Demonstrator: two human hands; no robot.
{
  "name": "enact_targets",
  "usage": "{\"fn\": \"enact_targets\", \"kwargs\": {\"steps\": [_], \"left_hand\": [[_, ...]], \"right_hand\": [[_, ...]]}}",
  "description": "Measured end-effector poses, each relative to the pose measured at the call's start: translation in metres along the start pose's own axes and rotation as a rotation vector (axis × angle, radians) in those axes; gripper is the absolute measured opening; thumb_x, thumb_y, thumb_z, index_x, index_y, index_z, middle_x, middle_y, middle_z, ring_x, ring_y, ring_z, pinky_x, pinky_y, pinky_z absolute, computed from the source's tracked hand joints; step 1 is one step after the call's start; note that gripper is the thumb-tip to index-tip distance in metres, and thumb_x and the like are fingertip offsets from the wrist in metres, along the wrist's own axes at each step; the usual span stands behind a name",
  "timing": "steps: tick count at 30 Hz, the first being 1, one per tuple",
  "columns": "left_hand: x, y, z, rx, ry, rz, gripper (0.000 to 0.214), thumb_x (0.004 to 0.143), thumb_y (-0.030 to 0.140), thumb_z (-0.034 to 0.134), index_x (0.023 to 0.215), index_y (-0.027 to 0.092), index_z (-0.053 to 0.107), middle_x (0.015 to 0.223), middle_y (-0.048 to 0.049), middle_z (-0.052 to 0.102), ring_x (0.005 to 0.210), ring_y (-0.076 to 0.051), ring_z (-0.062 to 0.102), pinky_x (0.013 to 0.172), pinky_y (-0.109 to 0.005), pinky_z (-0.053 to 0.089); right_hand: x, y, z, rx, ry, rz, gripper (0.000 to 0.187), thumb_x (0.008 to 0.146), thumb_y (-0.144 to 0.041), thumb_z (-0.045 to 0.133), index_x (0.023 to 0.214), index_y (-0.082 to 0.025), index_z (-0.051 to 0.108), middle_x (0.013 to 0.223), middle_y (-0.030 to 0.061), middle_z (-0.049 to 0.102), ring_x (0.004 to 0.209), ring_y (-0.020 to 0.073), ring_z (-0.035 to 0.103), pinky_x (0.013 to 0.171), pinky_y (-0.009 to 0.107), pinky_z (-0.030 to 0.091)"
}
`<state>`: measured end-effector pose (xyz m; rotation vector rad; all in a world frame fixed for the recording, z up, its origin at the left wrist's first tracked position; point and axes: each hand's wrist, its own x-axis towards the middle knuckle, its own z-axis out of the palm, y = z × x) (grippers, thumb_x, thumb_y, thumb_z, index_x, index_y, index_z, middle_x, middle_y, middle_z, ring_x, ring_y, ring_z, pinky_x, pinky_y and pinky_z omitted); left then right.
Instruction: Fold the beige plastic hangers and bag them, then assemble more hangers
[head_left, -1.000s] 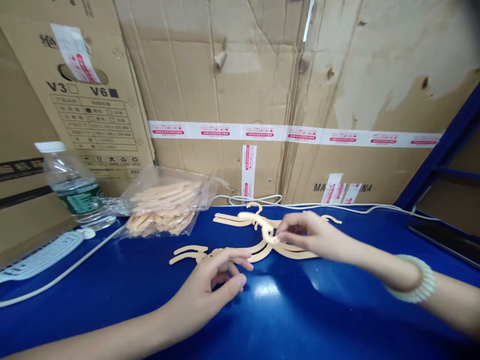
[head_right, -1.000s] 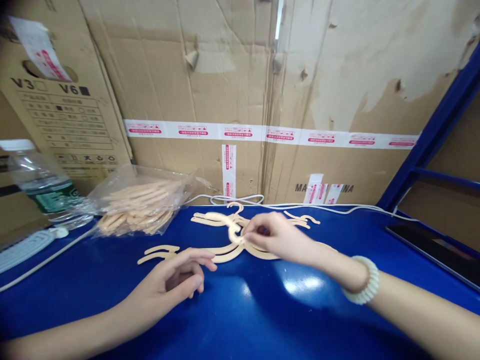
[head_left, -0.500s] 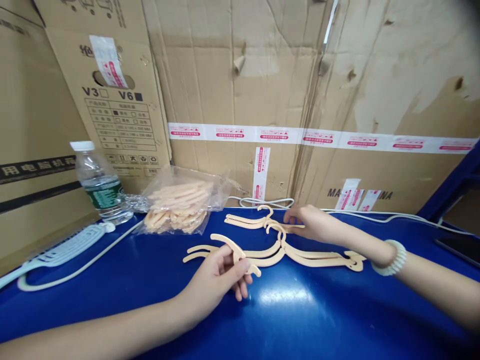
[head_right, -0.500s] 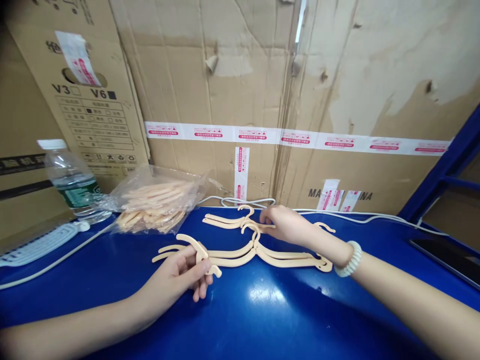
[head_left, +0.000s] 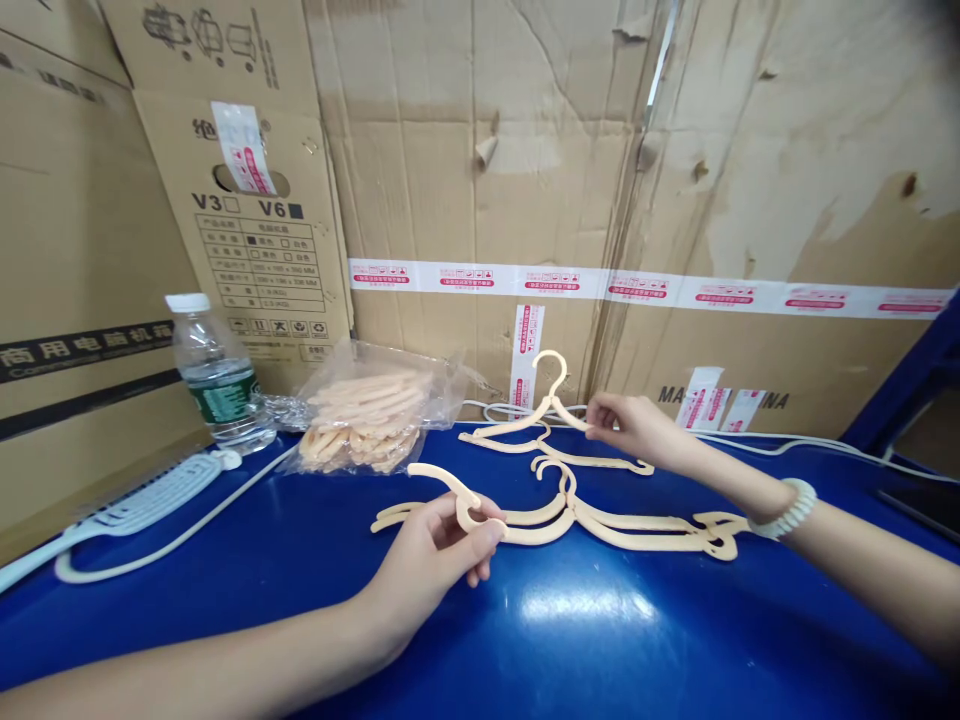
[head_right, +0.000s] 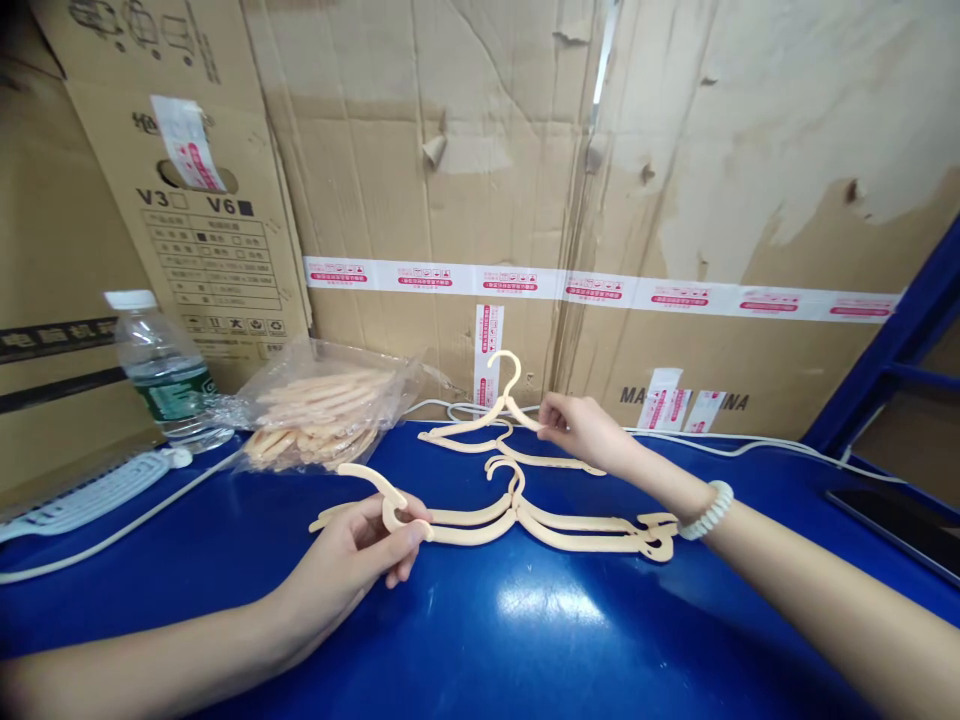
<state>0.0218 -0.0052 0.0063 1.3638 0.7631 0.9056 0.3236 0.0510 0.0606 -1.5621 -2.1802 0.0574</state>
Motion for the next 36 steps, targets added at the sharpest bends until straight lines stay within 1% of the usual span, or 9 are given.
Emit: {"fn": "enact_targets", "kwargs": {"steps": [3, 6, 10, 13, 15, 19, 22, 28, 36], "left_hand": [[0.000, 0.001, -0.001, -0.011, 0.026, 0.015, 0.030, 0.077, 0.041, 0.074, 0.086, 0.015, 0.062, 0.062, 0.0034, 0.055, 0.057, -0.010, 0.049, 0.054, -0.023, 0.038], [0.001, 0.001, -0.002, -0.039, 0.046, 0.007, 0.030, 0.076, 0.039, 0.076, 0.085, 0.015, 0.062, 0.063, 0.0030, 0.056, 0.059, -0.011, 0.050, 0.058, -0.024, 0.038], [0.002, -0.001, -0.003, -0.088, 0.037, -0.004, 0.030, 0.076, 0.040, 0.076, 0.083, 0.015, 0.060, 0.065, 0.0022, 0.057, 0.061, -0.012, 0.050, 0.060, -0.025, 0.038], [0.002, -0.001, -0.003, -0.142, 0.011, 0.002, 0.028, 0.077, 0.037, 0.076, 0.080, 0.016, 0.059, 0.066, 0.0025, 0.055, 0.064, -0.011, 0.049, 0.062, -0.025, 0.038], [0.001, 0.000, -0.003, -0.207, -0.026, -0.001, 0.025, 0.078, 0.033, 0.076, 0.079, 0.016, 0.057, 0.070, 0.0024, 0.055, 0.067, -0.011, 0.050, 0.065, -0.025, 0.039], [-0.001, 0.001, -0.003, -0.322, -0.122, -0.037, 0.019, 0.082, 0.027, 0.072, 0.081, 0.017, 0.056, 0.088, 0.0001, 0.057, 0.076, -0.012, 0.055, 0.071, -0.026, 0.041], [-0.001, 0.003, -0.002, -0.357, -0.160, -0.059, 0.018, 0.082, 0.024, 0.072, 0.079, 0.016, 0.056, 0.096, -0.0015, 0.057, 0.077, -0.013, 0.057, 0.071, -0.028, 0.044], [-0.002, 0.004, -0.002, -0.394, -0.145, -0.079, 0.014, 0.082, 0.021, 0.071, 0.078, 0.015, 0.059, 0.089, -0.0020, 0.059, 0.073, -0.013, 0.059, 0.068, -0.027, 0.045], [0.001, 0.004, -0.004, -0.421, -0.120, -0.105, 0.013, 0.083, 0.021, 0.068, 0.076, 0.014, 0.059, 0.083, -0.0034, 0.060, 0.072, -0.015, 0.059, 0.068, -0.028, 0.045]], "right_hand": [[-0.010, -0.004, -0.013, 0.031, 0.128, -0.024, 0.017, 0.084, -0.032, 0.056, 0.094, -0.020, 0.062, 0.080, 0.0046, 0.069, 0.072, 0.0195, 0.064, 0.066, 0.030, 0.048], [-0.035, -0.014, -0.018, 0.053, 0.184, -0.096, 0.021, 0.088, -0.036, 0.052, 0.095, -0.021, 0.064, 0.088, 0.0083, 0.069, 0.079, 0.0219, 0.065, 0.069, 0.032, 0.050], [-0.081, -0.025, -0.015, 0.084, 0.199, -0.118, 0.019, 0.093, -0.036, 0.049, 0.091, -0.022, 0.063, 0.084, 0.0080, 0.067, 0.074, 0.0212, 0.063, 0.064, 0.031, 0.051], [-0.110, -0.026, -0.009, 0.084, 0.221, -0.115, 0.012, 0.093, -0.031, 0.049, 0.098, -0.026, 0.059, 0.092, 0.0067, 0.066, 0.082, 0.0221, 0.063, 0.069, 0.033, 0.052], [-0.122, -0.024, -0.006, 0.073, 0.243, -0.117, 0.013, 0.094, -0.026, 0.048, 0.104, -0.029, 0.057, 0.097, 0.0052, 0.066, 0.086, 0.0220, 0.063, 0.072, 0.033, 0.052], [-0.128, -0.019, -0.001, 0.074, 0.260, -0.137, 0.018, 0.094, -0.022, 0.048, 0.108, -0.030, 0.056, 0.100, 0.0043, 0.065, 0.088, 0.0218, 0.063, 0.074, 0.034, 0.052], [-0.127, -0.018, 0.000, 0.061, 0.270, -0.154, 0.018, 0.093, -0.022, 0.049, 0.106, -0.031, 0.057, 0.099, 0.0043, 0.065, 0.091, 0.0229, 0.063, 0.075, 0.035, 0.051], [-0.128, -0.021, -0.001, 0.068, 0.288, -0.151, 0.015, 0.093, -0.025, 0.049, 0.102, -0.030, 0.060, 0.094, 0.0039, 0.068, 0.087, 0.0230, 0.066, 0.072, 0.034, 0.052], [-0.130, -0.018, 0.003, -0.001, 0.324, -0.162, 0.012, 0.092, -0.025, 0.051, 0.097, -0.028, 0.062, 0.091, 0.0038, 0.067, 0.088, 0.0240, 0.065, 0.076, 0.036, 0.052]]}}
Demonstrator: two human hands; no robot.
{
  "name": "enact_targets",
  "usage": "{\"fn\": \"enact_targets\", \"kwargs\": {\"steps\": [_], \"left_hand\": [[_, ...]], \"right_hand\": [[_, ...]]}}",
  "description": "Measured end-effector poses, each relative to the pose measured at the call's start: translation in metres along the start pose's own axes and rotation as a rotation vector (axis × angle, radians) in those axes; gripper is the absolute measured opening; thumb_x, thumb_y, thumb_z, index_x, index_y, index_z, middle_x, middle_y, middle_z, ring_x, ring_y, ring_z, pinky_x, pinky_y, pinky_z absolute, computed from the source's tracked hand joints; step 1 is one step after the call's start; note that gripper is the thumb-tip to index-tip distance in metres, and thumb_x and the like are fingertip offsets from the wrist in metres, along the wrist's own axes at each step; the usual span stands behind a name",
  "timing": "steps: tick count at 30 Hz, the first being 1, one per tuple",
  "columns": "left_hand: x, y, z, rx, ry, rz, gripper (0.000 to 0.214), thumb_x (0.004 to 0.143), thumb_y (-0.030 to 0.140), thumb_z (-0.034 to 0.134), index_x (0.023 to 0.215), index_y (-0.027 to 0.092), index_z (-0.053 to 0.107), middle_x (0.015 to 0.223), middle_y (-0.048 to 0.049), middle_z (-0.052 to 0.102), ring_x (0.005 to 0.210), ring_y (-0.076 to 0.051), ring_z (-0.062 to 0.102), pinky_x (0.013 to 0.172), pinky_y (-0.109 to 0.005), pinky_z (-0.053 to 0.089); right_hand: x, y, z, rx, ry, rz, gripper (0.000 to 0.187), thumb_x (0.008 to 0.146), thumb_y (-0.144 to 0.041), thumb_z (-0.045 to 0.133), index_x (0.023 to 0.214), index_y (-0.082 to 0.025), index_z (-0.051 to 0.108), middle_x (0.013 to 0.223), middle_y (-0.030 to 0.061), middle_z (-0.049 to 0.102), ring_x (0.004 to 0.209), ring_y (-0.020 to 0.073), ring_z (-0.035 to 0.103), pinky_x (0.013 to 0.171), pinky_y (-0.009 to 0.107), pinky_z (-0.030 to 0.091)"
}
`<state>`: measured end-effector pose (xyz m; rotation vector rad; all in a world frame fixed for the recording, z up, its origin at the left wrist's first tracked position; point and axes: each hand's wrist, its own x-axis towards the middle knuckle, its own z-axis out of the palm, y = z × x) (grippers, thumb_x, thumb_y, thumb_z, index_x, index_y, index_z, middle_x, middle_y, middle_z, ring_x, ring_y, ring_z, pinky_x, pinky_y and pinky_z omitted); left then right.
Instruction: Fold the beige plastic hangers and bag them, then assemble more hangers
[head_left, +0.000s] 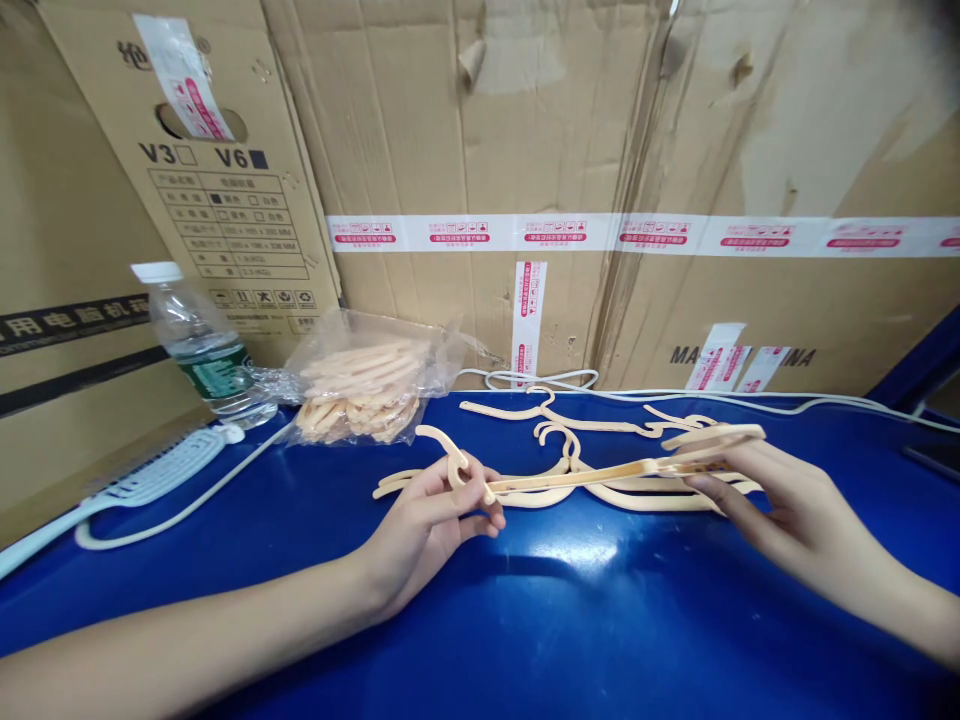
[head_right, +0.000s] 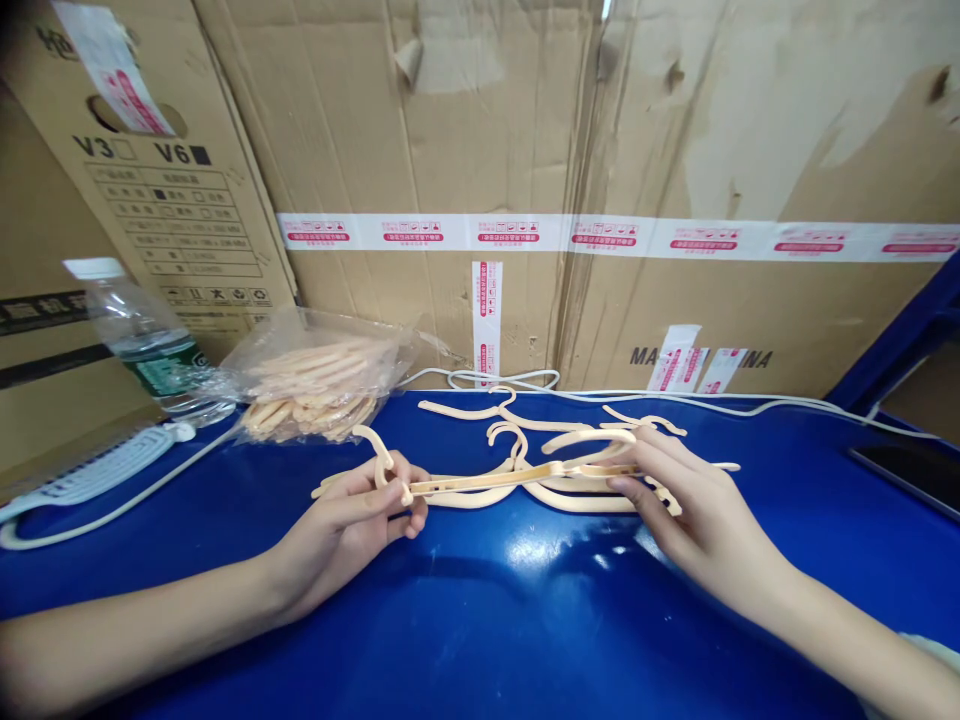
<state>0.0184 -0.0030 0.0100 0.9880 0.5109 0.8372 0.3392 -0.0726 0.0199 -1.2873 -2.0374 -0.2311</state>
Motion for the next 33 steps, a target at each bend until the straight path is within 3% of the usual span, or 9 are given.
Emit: {"fn": "enact_targets", "kwargs": {"steps": [6, 11, 22, 27, 33], "left_hand": [[0.000, 0.002, 0.001, -0.016, 0.011, -0.019, 0.014, 0.082, 0.020, 0.069, 0.075, 0.014, 0.058, 0.093, -0.0048, 0.063, 0.074, -0.014, 0.060, 0.069, -0.027, 0.047], [0.001, 0.002, 0.001, -0.021, 0.027, -0.029, 0.014, 0.079, 0.018, 0.071, 0.074, 0.014, 0.059, 0.089, -0.0046, 0.063, 0.075, -0.015, 0.062, 0.070, -0.026, 0.049], [0.001, 0.000, 0.001, 0.023, 0.064, 0.000, 0.019, 0.075, 0.021, 0.078, 0.073, 0.013, 0.061, 0.078, -0.0023, 0.063, 0.070, -0.013, 0.061, 0.067, -0.023, 0.048], [-0.001, -0.003, 0.001, 0.077, 0.146, 0.050, 0.025, 0.070, 0.023, 0.081, 0.070, 0.013, 0.059, 0.069, -0.0004, 0.062, 0.064, -0.011, 0.059, 0.061, -0.021, 0.046], [-0.004, -0.005, 0.003, 0.076, 0.295, 0.093, 0.022, 0.071, 0.010, 0.073, 0.066, 0.015, 0.051, 0.065, 0.0026, 0.060, 0.054, -0.009, 0.055, 0.052, -0.019, 0.040]], "right_hand": [[0.000, -0.003, -0.002, -0.005, -0.014, -0.050, 0.012, 0.092, -0.017, 0.050, 0.096, -0.025, 0.059, 0.089, 0.0033, 0.064, 0.090, 0.0232, 0.063, 0.070, 0.032, 0.049], [0.001, -0.008, -0.003, -0.010, 0.007, -0.056, 0.014, 0.092, -0.017, 0.051, 0.098, -0.027, 0.059, 0.091, 0.0010, 0.066, 0.085, 0.0201, 0.063, 0.072, 0.031, 0.049], [0.001, -0.013, -0.002, 0.050, 0.010, -0.077, 0.022, 0.091, -0.012, 0.050, 0.105, -0.025, 0.060, 0.098, 0.0041, 0.065, 0.096, 0.0220, 0.062, 0.080, 0.036, 0.051], [0.002, -0.022, 0.001, 0.019, 0.049, -0.098, 0.016, 0.089, -0.014, 0.051, 0.096, -0.024, 0.061, 0.089, 0.0043, 0.066, 0.088, 0.0212, 0.065, 0.070, 0.030, 0.054], [0.002, -0.040, 0.002, 0.010, 0.035, -0.160, 0.019, 0.089, -0.014, 0.047, 0.098, -0.024, 0.061, 0.088, 0.0056, 0.066, 0.082, 0.0195, 0.068, 0.063, 0.025, 0.055]]}}
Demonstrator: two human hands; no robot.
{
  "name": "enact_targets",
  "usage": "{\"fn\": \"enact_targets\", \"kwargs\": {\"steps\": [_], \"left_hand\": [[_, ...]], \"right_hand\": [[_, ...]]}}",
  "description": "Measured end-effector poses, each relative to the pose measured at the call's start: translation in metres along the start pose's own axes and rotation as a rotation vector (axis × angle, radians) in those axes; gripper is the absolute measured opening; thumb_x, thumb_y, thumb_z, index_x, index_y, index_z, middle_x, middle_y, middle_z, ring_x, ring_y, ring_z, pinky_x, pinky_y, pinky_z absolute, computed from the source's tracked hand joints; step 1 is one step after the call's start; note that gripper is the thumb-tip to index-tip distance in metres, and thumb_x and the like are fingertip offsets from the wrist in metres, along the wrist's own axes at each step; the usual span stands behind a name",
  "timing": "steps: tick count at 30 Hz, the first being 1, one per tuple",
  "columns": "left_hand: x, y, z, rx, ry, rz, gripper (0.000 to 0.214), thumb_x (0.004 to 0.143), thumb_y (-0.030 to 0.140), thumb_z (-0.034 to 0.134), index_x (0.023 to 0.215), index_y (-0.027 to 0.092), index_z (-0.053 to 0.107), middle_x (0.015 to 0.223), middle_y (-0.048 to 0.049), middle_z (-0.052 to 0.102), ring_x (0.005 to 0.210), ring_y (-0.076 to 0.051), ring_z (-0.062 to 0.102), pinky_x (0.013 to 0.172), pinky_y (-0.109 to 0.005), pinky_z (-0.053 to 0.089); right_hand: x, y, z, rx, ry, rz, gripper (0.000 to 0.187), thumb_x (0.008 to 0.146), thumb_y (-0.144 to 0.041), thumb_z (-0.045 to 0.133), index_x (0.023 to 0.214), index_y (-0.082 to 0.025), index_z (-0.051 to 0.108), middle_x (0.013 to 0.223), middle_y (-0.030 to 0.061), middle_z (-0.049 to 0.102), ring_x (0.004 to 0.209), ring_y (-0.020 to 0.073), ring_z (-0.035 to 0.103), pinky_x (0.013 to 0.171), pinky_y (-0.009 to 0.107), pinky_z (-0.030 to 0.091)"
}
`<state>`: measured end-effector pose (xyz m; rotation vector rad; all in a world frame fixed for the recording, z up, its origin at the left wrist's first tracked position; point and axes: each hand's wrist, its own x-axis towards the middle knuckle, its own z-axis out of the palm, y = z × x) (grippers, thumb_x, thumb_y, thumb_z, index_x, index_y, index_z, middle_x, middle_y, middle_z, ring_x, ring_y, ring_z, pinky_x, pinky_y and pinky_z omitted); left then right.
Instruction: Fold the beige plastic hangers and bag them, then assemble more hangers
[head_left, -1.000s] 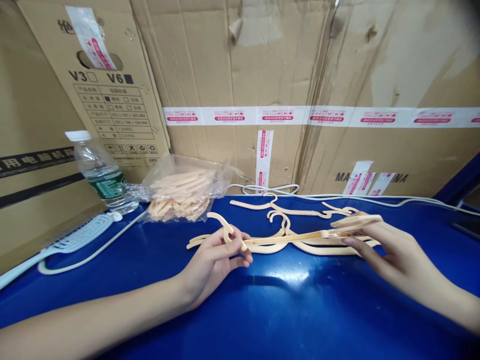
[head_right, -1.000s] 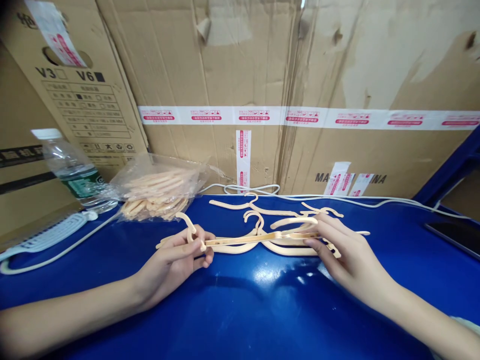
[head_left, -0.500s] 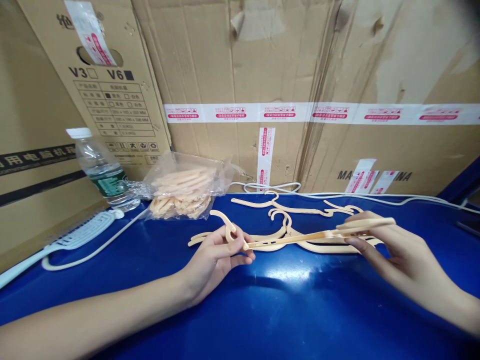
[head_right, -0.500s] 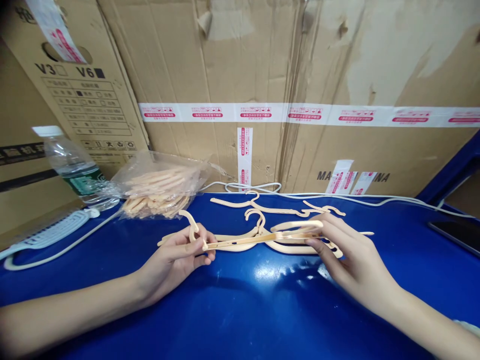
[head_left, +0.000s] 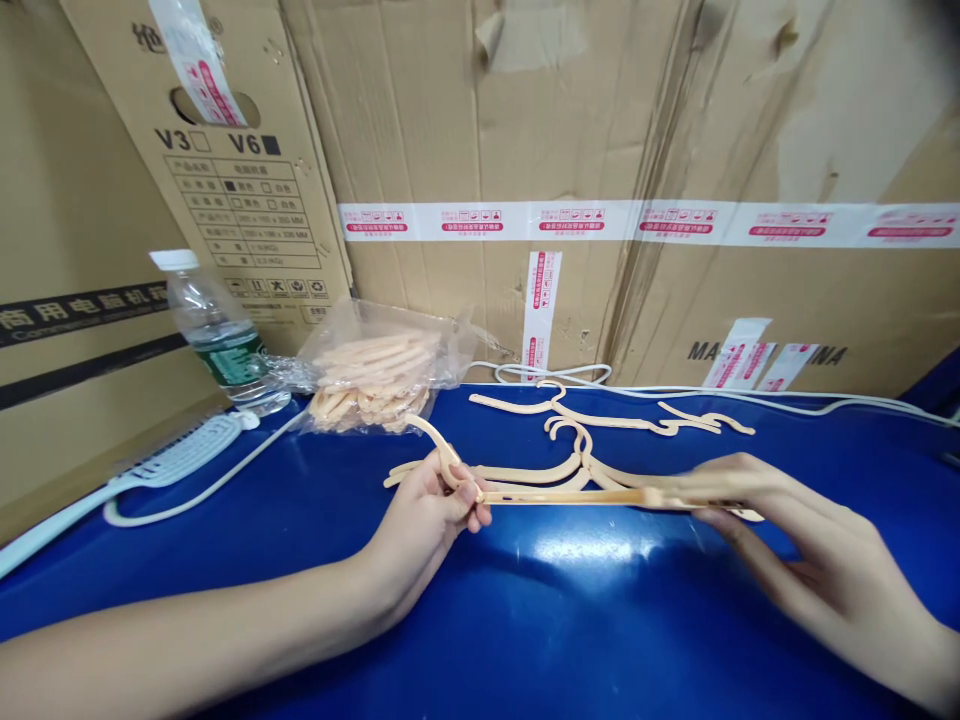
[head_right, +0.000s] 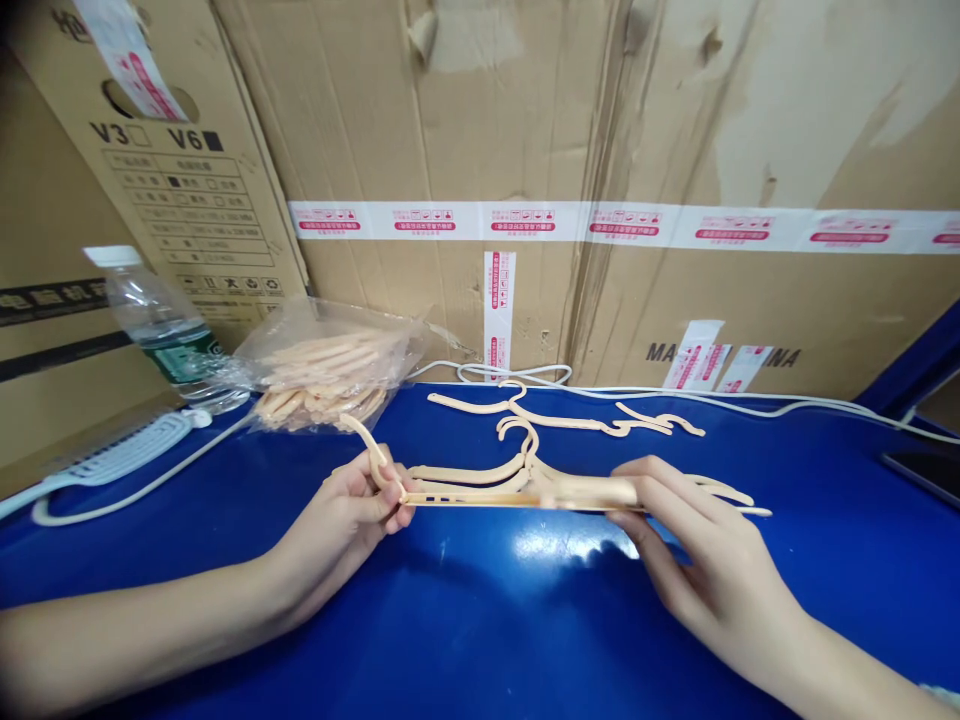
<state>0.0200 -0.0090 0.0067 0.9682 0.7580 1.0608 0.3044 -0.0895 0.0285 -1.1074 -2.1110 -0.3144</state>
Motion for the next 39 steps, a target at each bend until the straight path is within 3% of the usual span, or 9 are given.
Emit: {"fn": "enact_targets", "kwargs": {"steps": [6, 11, 16, 25, 33, 39], "left_hand": [[0.001, 0.002, 0.000, -0.043, -0.028, -0.043, 0.018, 0.078, 0.012, 0.068, 0.068, 0.015, 0.053, 0.068, 0.0009, 0.060, 0.061, -0.010, 0.056, 0.058, -0.020, 0.043], [-0.002, 0.007, 0.002, -0.074, -0.073, -0.098, 0.020, 0.082, 0.019, 0.069, 0.069, 0.014, 0.056, 0.106, -0.0083, 0.065, 0.088, -0.016, 0.059, 0.071, -0.026, 0.049], [-0.003, 0.007, 0.003, -0.096, -0.140, -0.101, 0.018, 0.080, 0.020, 0.072, 0.071, 0.014, 0.058, 0.100, -0.0069, 0.064, 0.085, -0.017, 0.059, 0.074, -0.029, 0.048], [-0.001, 0.001, -0.002, -0.130, -0.161, -0.114, 0.012, 0.083, 0.019, 0.068, 0.073, 0.013, 0.064, 0.081, -0.0048, 0.063, 0.076, -0.016, 0.060, 0.077, -0.029, 0.047], [-0.001, 0.003, 0.000, -0.167, -0.124, -0.117, 0.013, 0.081, 0.013, 0.067, 0.069, 0.012, 0.062, 0.093, -0.0063, 0.065, 0.076, -0.016, 0.061, 0.079, -0.031, 0.048], [-0.001, 0.002, 0.000, -0.134, -0.139, -0.112, 0.016, 0.081, 0.015, 0.068, 0.068, 0.013, 0.059, 0.087, -0.0054, 0.064, 0.074, -0.015, 0.060, 0.078, -0.030, 0.047]], "right_hand": [[0.001, 0.000, -0.005, -0.098, 0.030, -0.019, 0.015, 0.091, -0.016, 0.047, 0.100, -0.023, 0.058, 0.088, 0.0060, 0.066, 0.080, 0.0177, 0.067, 0.063, 0.023, 0.052], [0.003, 0.004, -0.008, -0.124, 0.067, -0.015, 0.013, 0.092, -0.018, 0.046, 0.097, -0.023, 0.057, 0.087, 0.0054, 0.066, 0.077, 0.0172, 0.066, 0.066, 0.024, 0.052], [0.000, 0.005, -0.009, -0.136, 0.014, -0.012, 0.016, 0.091, -0.013, 0.048, 0.100, -0.022, 0.059, 0.094, 0.0087, 0.066, 0.088, 0.0202, 0.067, 0.064, 0.024, 0.052], [0.003, 0.003, -0.011, -0.094, 0.006, -0.037, 0.021, 0.089, -0.010, 0.049, 0.104, -0.021, 0.060, 0.092, 0.0077, 0.064, 0.087, 0.0193, 0.066, 0.070, 0.025, 0.051], [-0.005, 0.013, -0.008, -0.051, -0.005, -0.006, 0.021, 0.090, -0.013, 0.049, 0.105, -0.022, 0.061, 0.097, 0.0082, 0.063, 0.086, 0.0188, 0.065, 0.069, 0.026, 0.050], [-0.004, 0.008, -0.008, -0.110, 0.015, -0.015, 0.017, 0.090, -0.012, 0.050, 0.101, -0.022, 0.059, 0.095, 0.0081, 0.064, 0.085, 0.0199, 0.066, 0.068, 0.026, 0.051]]}}
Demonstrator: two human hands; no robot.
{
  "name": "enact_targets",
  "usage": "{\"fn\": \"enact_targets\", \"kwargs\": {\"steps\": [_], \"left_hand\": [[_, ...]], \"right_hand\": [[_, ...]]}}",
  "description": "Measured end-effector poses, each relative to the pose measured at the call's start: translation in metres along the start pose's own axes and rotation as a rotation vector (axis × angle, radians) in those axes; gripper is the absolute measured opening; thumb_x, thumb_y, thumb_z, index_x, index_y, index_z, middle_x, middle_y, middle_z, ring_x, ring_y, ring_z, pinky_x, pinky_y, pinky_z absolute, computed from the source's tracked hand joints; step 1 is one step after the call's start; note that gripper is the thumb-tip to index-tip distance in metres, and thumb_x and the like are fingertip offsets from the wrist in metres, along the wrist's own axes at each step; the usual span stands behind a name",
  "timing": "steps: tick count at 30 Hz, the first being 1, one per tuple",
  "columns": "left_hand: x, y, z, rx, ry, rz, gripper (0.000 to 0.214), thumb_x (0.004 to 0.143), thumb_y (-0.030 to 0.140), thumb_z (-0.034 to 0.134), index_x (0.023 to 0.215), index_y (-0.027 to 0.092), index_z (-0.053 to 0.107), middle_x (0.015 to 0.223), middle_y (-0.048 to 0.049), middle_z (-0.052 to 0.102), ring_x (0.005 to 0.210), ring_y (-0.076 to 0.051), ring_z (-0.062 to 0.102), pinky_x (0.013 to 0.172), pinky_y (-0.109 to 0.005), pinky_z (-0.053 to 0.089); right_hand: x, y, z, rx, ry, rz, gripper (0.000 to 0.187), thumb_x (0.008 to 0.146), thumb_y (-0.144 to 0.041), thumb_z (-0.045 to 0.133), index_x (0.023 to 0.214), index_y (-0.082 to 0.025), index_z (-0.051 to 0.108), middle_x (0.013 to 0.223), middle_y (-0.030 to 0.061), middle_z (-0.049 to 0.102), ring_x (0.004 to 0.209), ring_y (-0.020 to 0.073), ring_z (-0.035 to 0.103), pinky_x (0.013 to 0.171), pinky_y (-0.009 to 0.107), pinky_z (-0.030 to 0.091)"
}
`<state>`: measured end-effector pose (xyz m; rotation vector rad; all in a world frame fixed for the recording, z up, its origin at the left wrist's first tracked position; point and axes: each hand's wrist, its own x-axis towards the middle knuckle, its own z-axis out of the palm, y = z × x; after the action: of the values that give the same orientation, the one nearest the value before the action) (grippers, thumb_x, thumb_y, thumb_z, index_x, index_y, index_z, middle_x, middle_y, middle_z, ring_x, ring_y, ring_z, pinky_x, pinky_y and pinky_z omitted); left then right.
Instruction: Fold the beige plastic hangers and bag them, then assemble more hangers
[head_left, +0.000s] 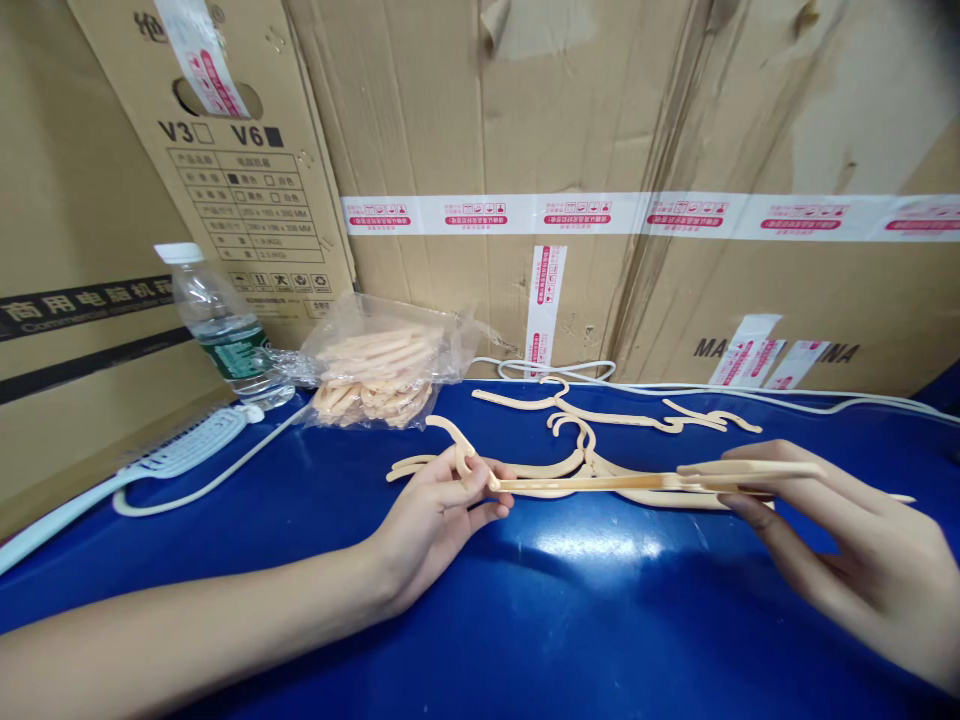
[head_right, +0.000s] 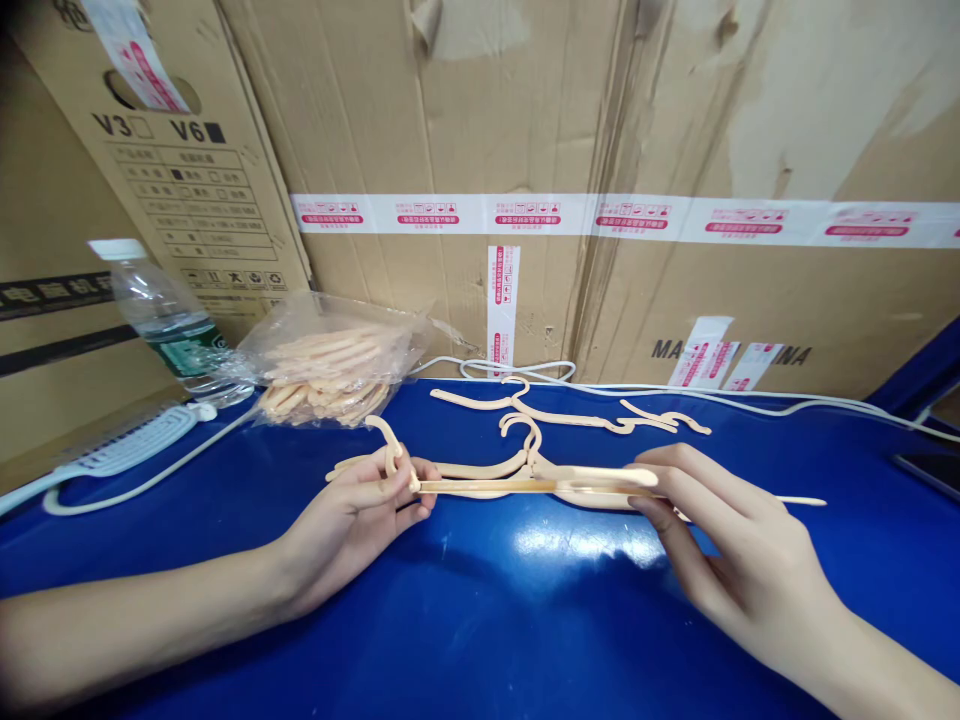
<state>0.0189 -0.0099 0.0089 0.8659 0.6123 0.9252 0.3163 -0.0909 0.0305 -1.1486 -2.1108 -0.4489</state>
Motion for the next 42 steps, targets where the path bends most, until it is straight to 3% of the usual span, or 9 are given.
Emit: {"fn": "enact_targets", "kwargs": {"steps": [12, 17, 21, 25, 31, 34, 37, 39, 42], "left_hand": [[-0.001, -0.001, 0.002, 0.052, -0.008, 0.028, 0.023, 0.075, 0.022, 0.077, 0.067, 0.014, 0.057, 0.071, -0.0008, 0.058, 0.068, -0.014, 0.054, 0.071, -0.027, 0.041], [0.000, -0.003, 0.001, 0.091, 0.038, 0.090, 0.022, 0.076, 0.017, 0.072, 0.066, 0.015, 0.054, 0.068, 0.0013, 0.056, 0.064, -0.012, 0.052, 0.066, -0.025, 0.039], [0.002, -0.005, -0.001, 0.096, 0.079, 0.132, 0.021, 0.075, 0.012, 0.071, 0.066, 0.016, 0.052, 0.067, 0.0021, 0.056, 0.062, -0.011, 0.050, 0.063, -0.024, 0.039], [0.003, -0.005, 0.000, 0.068, 0.105, 0.154, 0.023, 0.074, 0.013, 0.074, 0.067, 0.015, 0.053, 0.067, 0.0023, 0.057, 0.063, -0.011, 0.054, 0.066, -0.023, 0.044], [0.000, 0.000, 0.004, 0.015, 0.194, 0.058, 0.020, 0.075, 0.016, 0.075, 0.074, 0.016, 0.055, 0.081, -0.0009, 0.064, 0.071, -0.015, 0.064, 0.074, -0.030, 0.054], [-0.011, -0.001, 0.009, 0.120, 0.093, -0.017, 0.015, 0.079, 0.026, 0.071, 0.078, 0.017, 0.058, 0.086, -0.0039, 0.064, 0.070, -0.017, 0.064, 0.066, -0.031, 0.055], [-0.031, -0.008, 0.017, 0.411, -0.184, -0.070, 0.010, 0.081, 0.027, 0.068, 0.081, 0.018, 0.065, 0.085, -0.0084, 0.065, 0.070, -0.021, 0.064, 0.064, -0.034, 0.054], [-0.044, -0.015, 0.022, 0.579, -0.319, 0.116, 0.006, 0.081, 0.022, 0.066, 0.085, 0.020, 0.071, 0.094, -0.0129, 0.069, 0.082, -0.026, 0.065, 0.076, -0.039, 0.053], [-0.055, -0.024, 0.027, 0.727, -0.356, 0.424, 0.016, 0.083, 0.018, 0.063, 0.088, 0.026, 0.077, 0.102, -0.0144, 0.074, 0.103, -0.034, 0.063, 0.099, -0.046, 0.041]], "right_hand": [[-0.002, -0.006, 0.004, 0.003, 0.012, -0.014, 0.017, 0.090, -0.013, 0.049, 0.102, -0.022, 0.057, 0.091, 0.0075, 0.063, 0.081, 0.0197, 0.065, 0.063, 0.026, 0.049], [-0.008, -0.009, 0.009, 0.056, -0.045, 0.018, 0.021, 0.090, -0.014, 0.049, 0.108, -0.022, 0.058, 0.099, 0.0083, 0.065, 0.086, 0.0198, 0.065, 0.069, 0.027, 0.051], [-0.010, -0.015, 0.011, 0.125, -0.050, 0.042, 0.025, 0.090, -0.013, 0.048, 0.110, -0.024, 0.057, 0.095, 0.0070, 0.067, 0.082, 0.0205, 0.067, 0.065, 0.027, 0.053], [-0.010, -0.017, 0.011, 0.133, -0.039, 0.099, 0.023, 0.091, -0.019, 0.050, 0.110, -0.024, 0.060, 0.095, 0.0071, 0.069, 0.083, 0.0218, 0.068, 0.065, 0.028, 0.055], [-0.008, -0.011, 0.010, 0.179, -0.129, 0.292, 0.025, 0.092, -0.030, 0.054, 0.115, -0.024, 0.060, 0.094, 0.0035, 0.070, 0.078, 0.0172, 0.069, 0.062, 0.023, 0.056], [-0.004, -0.007, 0.009, 0.213, -0.096, 0.377, 0.024, 0.092, -0.034, 0.054, 0.112, -0.023, 0.061, 0.086, 0.0021, 0.070, 0.071, 0.0167, 0.068, 0.056, 0.022, 0.055], [0.000, -0.006, 0.008, 0.207, -0.123, 0.350, 0.021, 0.092, -0.032, 0.053, 0.110, -0.023, 0.062, 0.086, 0.0023, 0.069, 0.072, 0.0170, 0.068, 0.057, 0.023, 0.055], [0.001, -0.008, 0.009, 0.216, -0.184, 0.302, 0.020, 0.093, -0.029, 0.052, 0.109, -0.023, 0.062, 0.089, 0.0035, 0.069, 0.077, 0.0180, 0.068, 0.062, 0.025, 0.056], [-0.001, -0.011, 0.013, 0.240, -0.254, 0.254, 0.019, 0.094, -0.025, 0.048, 0.105, -0.022, 0.063, 0.093, 0.0056, 0.069, 0.083, 0.0195, 0.067, 0.069, 0.028, 0.056]]}}
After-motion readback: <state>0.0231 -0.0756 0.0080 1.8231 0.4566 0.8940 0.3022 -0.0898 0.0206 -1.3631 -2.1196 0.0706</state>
